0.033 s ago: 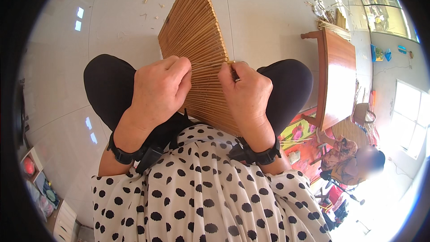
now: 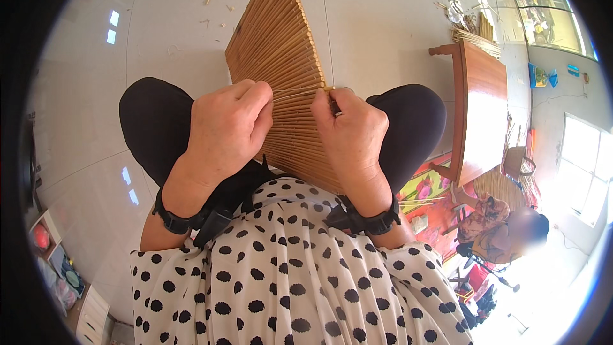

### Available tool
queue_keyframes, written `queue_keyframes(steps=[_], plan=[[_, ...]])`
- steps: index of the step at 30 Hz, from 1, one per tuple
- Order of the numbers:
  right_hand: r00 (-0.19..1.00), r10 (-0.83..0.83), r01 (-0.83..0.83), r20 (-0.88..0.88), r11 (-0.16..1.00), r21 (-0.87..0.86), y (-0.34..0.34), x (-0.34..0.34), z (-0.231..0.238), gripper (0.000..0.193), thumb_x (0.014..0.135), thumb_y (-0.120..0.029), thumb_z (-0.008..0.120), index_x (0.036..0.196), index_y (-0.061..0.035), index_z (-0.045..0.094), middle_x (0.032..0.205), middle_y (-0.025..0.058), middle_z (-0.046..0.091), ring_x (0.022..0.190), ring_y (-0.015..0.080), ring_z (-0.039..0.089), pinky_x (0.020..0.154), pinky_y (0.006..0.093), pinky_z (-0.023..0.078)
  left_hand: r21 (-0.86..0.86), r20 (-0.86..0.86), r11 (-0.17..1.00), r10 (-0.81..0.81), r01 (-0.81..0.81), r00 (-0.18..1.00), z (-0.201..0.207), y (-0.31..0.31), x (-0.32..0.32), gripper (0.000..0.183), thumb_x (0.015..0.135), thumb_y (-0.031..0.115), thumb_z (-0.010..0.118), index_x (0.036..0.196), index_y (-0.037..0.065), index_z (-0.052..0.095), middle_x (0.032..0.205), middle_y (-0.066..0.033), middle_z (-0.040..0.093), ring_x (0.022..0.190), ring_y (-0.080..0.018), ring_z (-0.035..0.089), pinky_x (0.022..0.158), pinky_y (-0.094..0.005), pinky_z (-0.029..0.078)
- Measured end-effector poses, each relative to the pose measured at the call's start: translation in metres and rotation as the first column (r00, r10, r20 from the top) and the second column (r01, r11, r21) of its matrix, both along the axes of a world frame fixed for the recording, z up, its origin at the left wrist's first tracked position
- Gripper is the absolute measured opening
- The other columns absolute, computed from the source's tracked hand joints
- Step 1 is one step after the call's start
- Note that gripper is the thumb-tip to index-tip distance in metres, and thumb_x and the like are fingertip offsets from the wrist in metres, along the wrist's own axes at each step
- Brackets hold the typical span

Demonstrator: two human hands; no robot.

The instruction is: The person sits on the floor and weaves a basket using thin wooden strips and a white string. They repeatedly thread the string through the strips, pull it tight, and adjust the basket's shape.

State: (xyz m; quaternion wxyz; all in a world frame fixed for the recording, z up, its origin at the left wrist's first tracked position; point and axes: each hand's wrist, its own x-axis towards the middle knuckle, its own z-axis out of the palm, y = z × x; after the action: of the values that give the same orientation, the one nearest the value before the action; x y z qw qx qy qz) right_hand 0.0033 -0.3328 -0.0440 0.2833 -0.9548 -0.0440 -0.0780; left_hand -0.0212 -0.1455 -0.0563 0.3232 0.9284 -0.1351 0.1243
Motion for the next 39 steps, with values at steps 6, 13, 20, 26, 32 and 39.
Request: queue_keyframes(steps=[6,13,20,26,32,39], plan=[[1.0,0.003,-0.003,0.008,1.0,0.001,0.001,-0.002,0.001,0.018,0.089,-0.017,0.071,0.079,-0.001,0.071,0.064,0.0166,0.063,0.052,0.0311,0.062,0.052,0.0346,0.05,-0.02,0.04,1.0,0.007,-0.006,0.999,0.003,-0.002,-0.001,0.015,0.079,0.003,0.069,0.082,0.007,0.055,0.071,-0.0055,0.059,0.064,-0.0265,0.063,0.053,-0.0384,0.049],[0.999,0.029,-0.028,0.045,0.999,-0.02,0.0,-0.001,-0.002,0.022,0.089,-0.018,0.072,0.073,-0.0028,0.068,0.061,0.0151,0.061,0.051,0.0317,0.06,0.05,0.0363,0.048,-0.059,-0.057,0.997,-0.054,0.05,0.997,0.0,-0.009,0.0,0.015,0.082,0.001,0.068,0.081,0.005,0.053,0.067,-0.0097,0.062,0.06,-0.0329,0.063,0.052,-0.0421,0.048],[0.996,0.037,-0.035,0.083,0.999,-0.023,-0.003,0.0,-0.005,0.027,0.088,-0.019,0.073,0.068,-0.0032,0.064,0.06,0.0151,0.058,0.05,0.033,0.058,0.048,0.0372,0.047,-0.027,-0.156,0.997,-0.077,0.073,0.985,-0.001,-0.011,0.0,0.009,0.084,0.001,0.067,0.089,0.004,0.06,0.074,-0.0114,0.068,0.065,-0.0336,0.065,0.054,-0.0426,0.05],[0.996,0.04,-0.037,0.084,0.999,-0.033,-0.004,-0.001,-0.005,0.028,0.088,-0.019,0.074,0.068,-0.0038,0.063,0.06,0.0142,0.059,0.05,0.0333,0.058,0.048,0.0379,0.047,-0.112,-0.143,0.992,-0.077,0.062,0.987,0.001,-0.014,-0.002,0.016,0.085,0.0,0.067,0.1,0.005,0.069,0.081,-0.0129,0.071,0.069,-0.0342,0.068,0.058,-0.0414,0.052],[0.996,0.045,-0.044,0.071,0.999,-0.017,-0.002,-0.004,-0.001,0.017,0.088,-0.015,0.075,0.08,0.0002,0.07,0.063,0.016,0.061,0.048,0.0248,0.057,0.05,0.0303,0.047,-0.193,-0.124,0.98,-0.067,0.043,0.99,0.0,-0.017,0.002,0.016,0.087,0.0,0.068,0.101,0.006,0.071,0.08,-0.015,0.07,0.067,-0.0343,0.067,0.057,-0.0393,0.05],[0.997,0.074,-0.075,0.022,0.996,0.046,-0.002,-0.004,0.005,0.018,0.088,-0.014,0.074,0.078,-0.0003,0.067,0.065,0.0182,0.061,0.054,0.036,0.06,0.049,0.0368,0.048,-0.205,-0.187,0.977,-0.099,0.06,0.977,0.003,-0.011,0.004,0.018,0.089,-0.001,0.068,0.106,0.005,0.072,0.075,-0.0141,0.068,0.059,-0.0266,0.064,0.057,-0.032,0.049]])
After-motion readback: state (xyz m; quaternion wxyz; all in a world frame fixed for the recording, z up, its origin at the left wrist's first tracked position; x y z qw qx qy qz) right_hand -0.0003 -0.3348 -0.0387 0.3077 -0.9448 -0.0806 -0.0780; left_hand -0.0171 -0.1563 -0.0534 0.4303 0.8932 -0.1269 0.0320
